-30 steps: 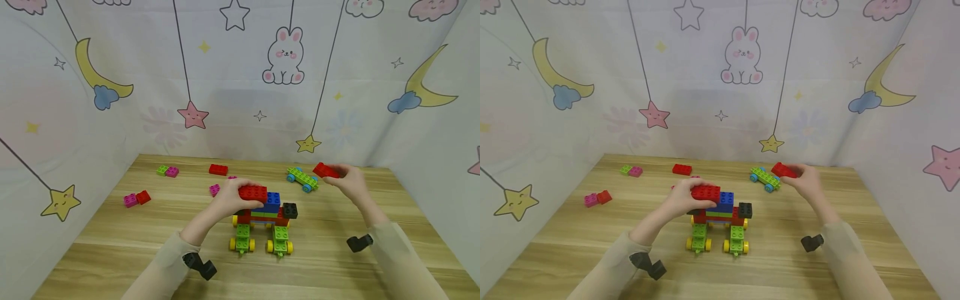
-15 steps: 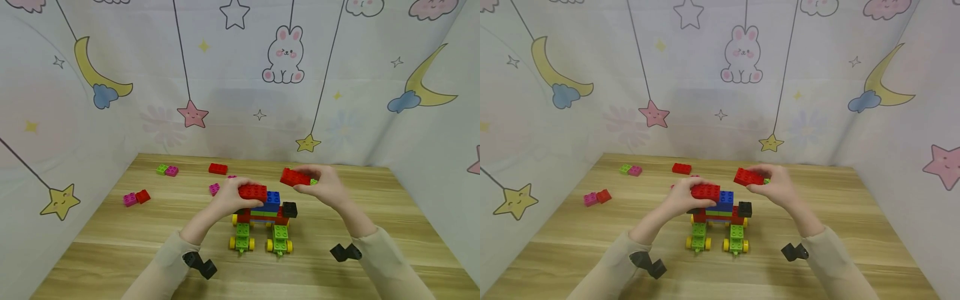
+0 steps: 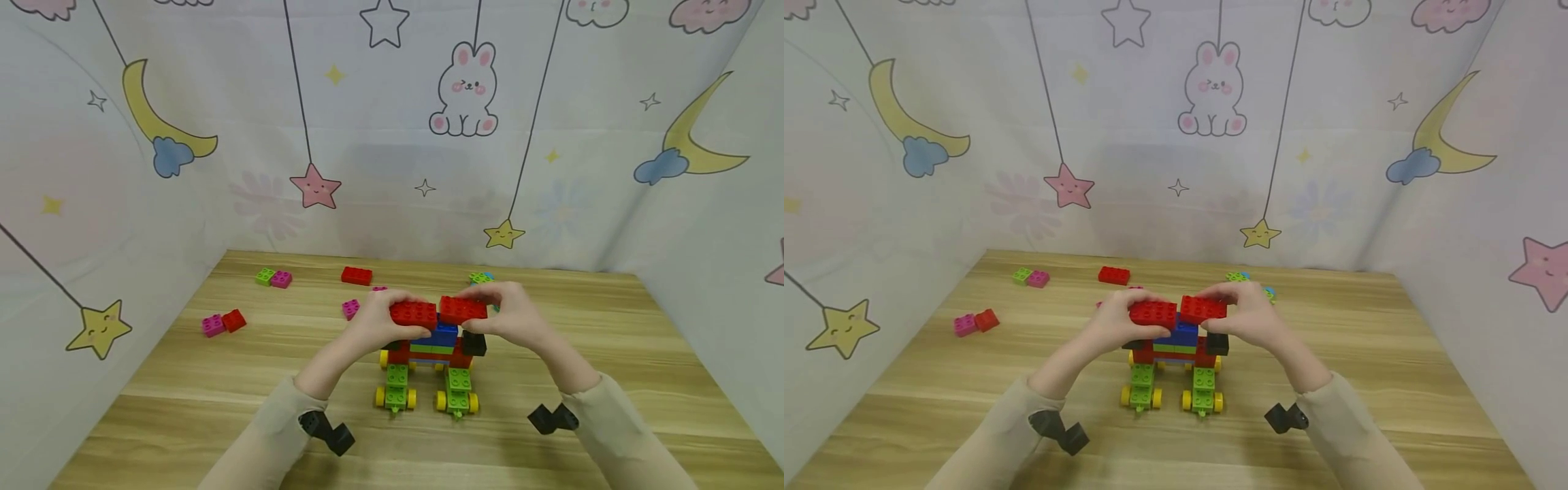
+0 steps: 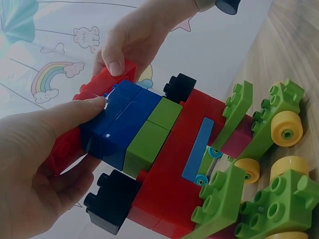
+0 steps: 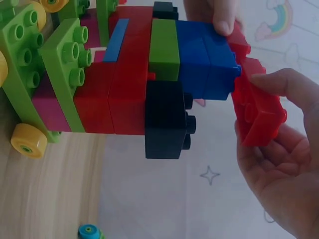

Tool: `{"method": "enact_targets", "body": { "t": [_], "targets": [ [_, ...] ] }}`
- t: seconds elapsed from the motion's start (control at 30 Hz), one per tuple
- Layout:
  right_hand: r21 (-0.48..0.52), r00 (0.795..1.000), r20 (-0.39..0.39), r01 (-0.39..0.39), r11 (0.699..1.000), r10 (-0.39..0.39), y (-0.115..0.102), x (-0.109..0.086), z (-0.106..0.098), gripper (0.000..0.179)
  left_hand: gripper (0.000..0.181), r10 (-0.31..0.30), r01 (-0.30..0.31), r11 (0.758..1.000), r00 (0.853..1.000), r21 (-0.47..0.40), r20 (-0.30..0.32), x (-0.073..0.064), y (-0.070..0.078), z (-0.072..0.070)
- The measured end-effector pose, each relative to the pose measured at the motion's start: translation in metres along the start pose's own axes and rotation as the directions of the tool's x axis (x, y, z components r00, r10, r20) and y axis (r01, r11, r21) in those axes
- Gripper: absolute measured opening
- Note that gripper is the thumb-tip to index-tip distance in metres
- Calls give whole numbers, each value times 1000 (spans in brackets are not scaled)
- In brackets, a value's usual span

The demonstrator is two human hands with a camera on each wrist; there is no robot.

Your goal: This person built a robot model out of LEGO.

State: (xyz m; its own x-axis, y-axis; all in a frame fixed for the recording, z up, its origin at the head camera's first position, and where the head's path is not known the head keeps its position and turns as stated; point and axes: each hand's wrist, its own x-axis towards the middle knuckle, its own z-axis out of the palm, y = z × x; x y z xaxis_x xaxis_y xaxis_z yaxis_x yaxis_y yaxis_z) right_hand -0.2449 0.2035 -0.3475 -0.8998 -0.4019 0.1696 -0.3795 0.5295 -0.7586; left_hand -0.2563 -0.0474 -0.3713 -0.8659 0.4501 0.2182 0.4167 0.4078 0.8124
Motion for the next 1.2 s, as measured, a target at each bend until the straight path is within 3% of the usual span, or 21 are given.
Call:
{"method": "enact_targets", "body": {
  "t": [0.47,0.8,1.2],
  "targets": [
    [21,996,50,72,997,-73,1,2,4,36,42,10,-10,1000,1000,11,0,-1,-1,0],
    [-18,991,90,102,995,-100,3,3,2,35,42,10,-10,1000,1000,10,-3,-2,-1,0],
    [13,997,59,47,999,-47,5,9,10,33,42,30,-30,999,1000,27,-8,0,-1,0]
  ]
}}
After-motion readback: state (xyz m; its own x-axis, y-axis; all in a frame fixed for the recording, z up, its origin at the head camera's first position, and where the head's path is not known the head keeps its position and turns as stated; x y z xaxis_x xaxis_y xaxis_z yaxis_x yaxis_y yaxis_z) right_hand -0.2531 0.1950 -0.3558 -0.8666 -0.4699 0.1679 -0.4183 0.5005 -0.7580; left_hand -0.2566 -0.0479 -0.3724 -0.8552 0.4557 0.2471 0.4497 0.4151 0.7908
